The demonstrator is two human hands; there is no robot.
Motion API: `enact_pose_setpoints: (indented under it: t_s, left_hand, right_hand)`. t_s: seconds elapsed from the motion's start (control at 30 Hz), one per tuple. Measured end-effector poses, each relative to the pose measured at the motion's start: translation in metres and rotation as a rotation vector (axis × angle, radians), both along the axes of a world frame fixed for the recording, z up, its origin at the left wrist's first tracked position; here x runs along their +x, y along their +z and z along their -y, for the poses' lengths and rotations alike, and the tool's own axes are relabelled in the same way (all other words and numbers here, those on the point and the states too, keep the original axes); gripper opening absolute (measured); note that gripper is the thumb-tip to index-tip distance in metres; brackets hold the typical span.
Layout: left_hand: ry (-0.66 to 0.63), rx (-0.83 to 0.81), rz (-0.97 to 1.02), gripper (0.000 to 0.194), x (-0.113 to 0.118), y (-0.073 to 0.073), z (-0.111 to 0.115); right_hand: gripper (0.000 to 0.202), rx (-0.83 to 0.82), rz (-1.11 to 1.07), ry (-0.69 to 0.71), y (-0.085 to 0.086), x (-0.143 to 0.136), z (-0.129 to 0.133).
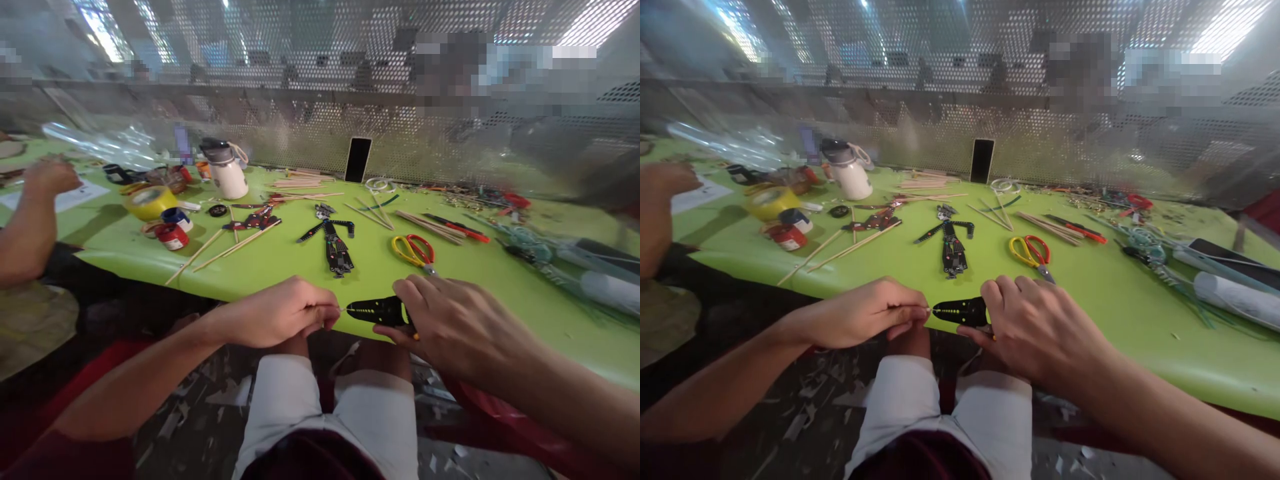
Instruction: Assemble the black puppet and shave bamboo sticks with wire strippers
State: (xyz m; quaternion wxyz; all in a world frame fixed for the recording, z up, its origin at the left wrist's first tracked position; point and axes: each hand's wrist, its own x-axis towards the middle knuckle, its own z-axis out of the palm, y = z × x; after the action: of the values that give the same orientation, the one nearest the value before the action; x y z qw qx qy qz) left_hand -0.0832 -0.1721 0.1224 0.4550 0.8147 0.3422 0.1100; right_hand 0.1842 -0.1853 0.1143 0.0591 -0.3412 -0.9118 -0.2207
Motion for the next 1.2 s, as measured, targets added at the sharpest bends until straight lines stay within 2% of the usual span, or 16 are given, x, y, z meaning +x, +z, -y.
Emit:
enact_pose_setpoints:
  t_s: [0.17,0.27,0.43,0.57,0.63,0.7,0.77,0.87,0.93,1.0,1.2]
  left_hand:
    - [0.07,0.205,-0.023,0.031,0.003,-0.008,0.002]
    - [0.108,0.424,-0.063,0.03,0.006,-0.017,0.007]
    - [0.061,0.849,-0.182,0.022,0.009,-0.033,0.018]
    - [0.077,1.019,-0.274,0.028,0.013,-0.041,0.024]
    - [0.122,0.982,-0.255,0.03,0.014,-0.042,0.024]
    - [0.17,0.802,-0.197,0.029,0.014,-0.039,0.021]
    - [0.158,0.474,-0.117,0.032,0.012,-0.032,0.016]
    - [0.005,-0.085,0.012,0.044,0.007,-0.022,0.005]
    - [-0.075,-0.276,0.078,0.046,0.004,-0.02,0.0]
    - [-0.08,-0.283,0.114,0.044,0.003,-0.022,-0.002]
    - [-0.015,-0.077,0.079,0.036,0.008,-0.023,0.005]
  right_hand:
    - [0.041,-0.073,0.026,-0.037,-0.002,-0.003,-0.005]
    - [0.043,-0.162,0.016,-0.091,-0.004,-0.004,-0.007]
    - [0.043,-0.333,-0.027,-0.103,-0.006,-0.002,-0.006]
    - [0.043,-0.407,-0.071,-0.079,-0.01,0.001,-0.007]
    - [0.044,-0.395,-0.073,-0.075,-0.011,0.002,-0.008]
    - [0.043,-0.342,-0.045,-0.085,-0.011,0.003,-0.008]
    - [0.041,-0.245,-0.016,-0.084,-0.009,0.003,-0.008]
    - [0.04,-0.105,0.009,-0.01,-0.005,0.003,-0.006]
    - [0.041,-0.048,0.016,0.054,-0.004,0.005,-0.005]
    - [0.042,-0.034,0.023,0.082,-0.004,0.006,-0.004]
    - [0.04,-0.143,0.043,0.011,-0.009,0.008,-0.002]
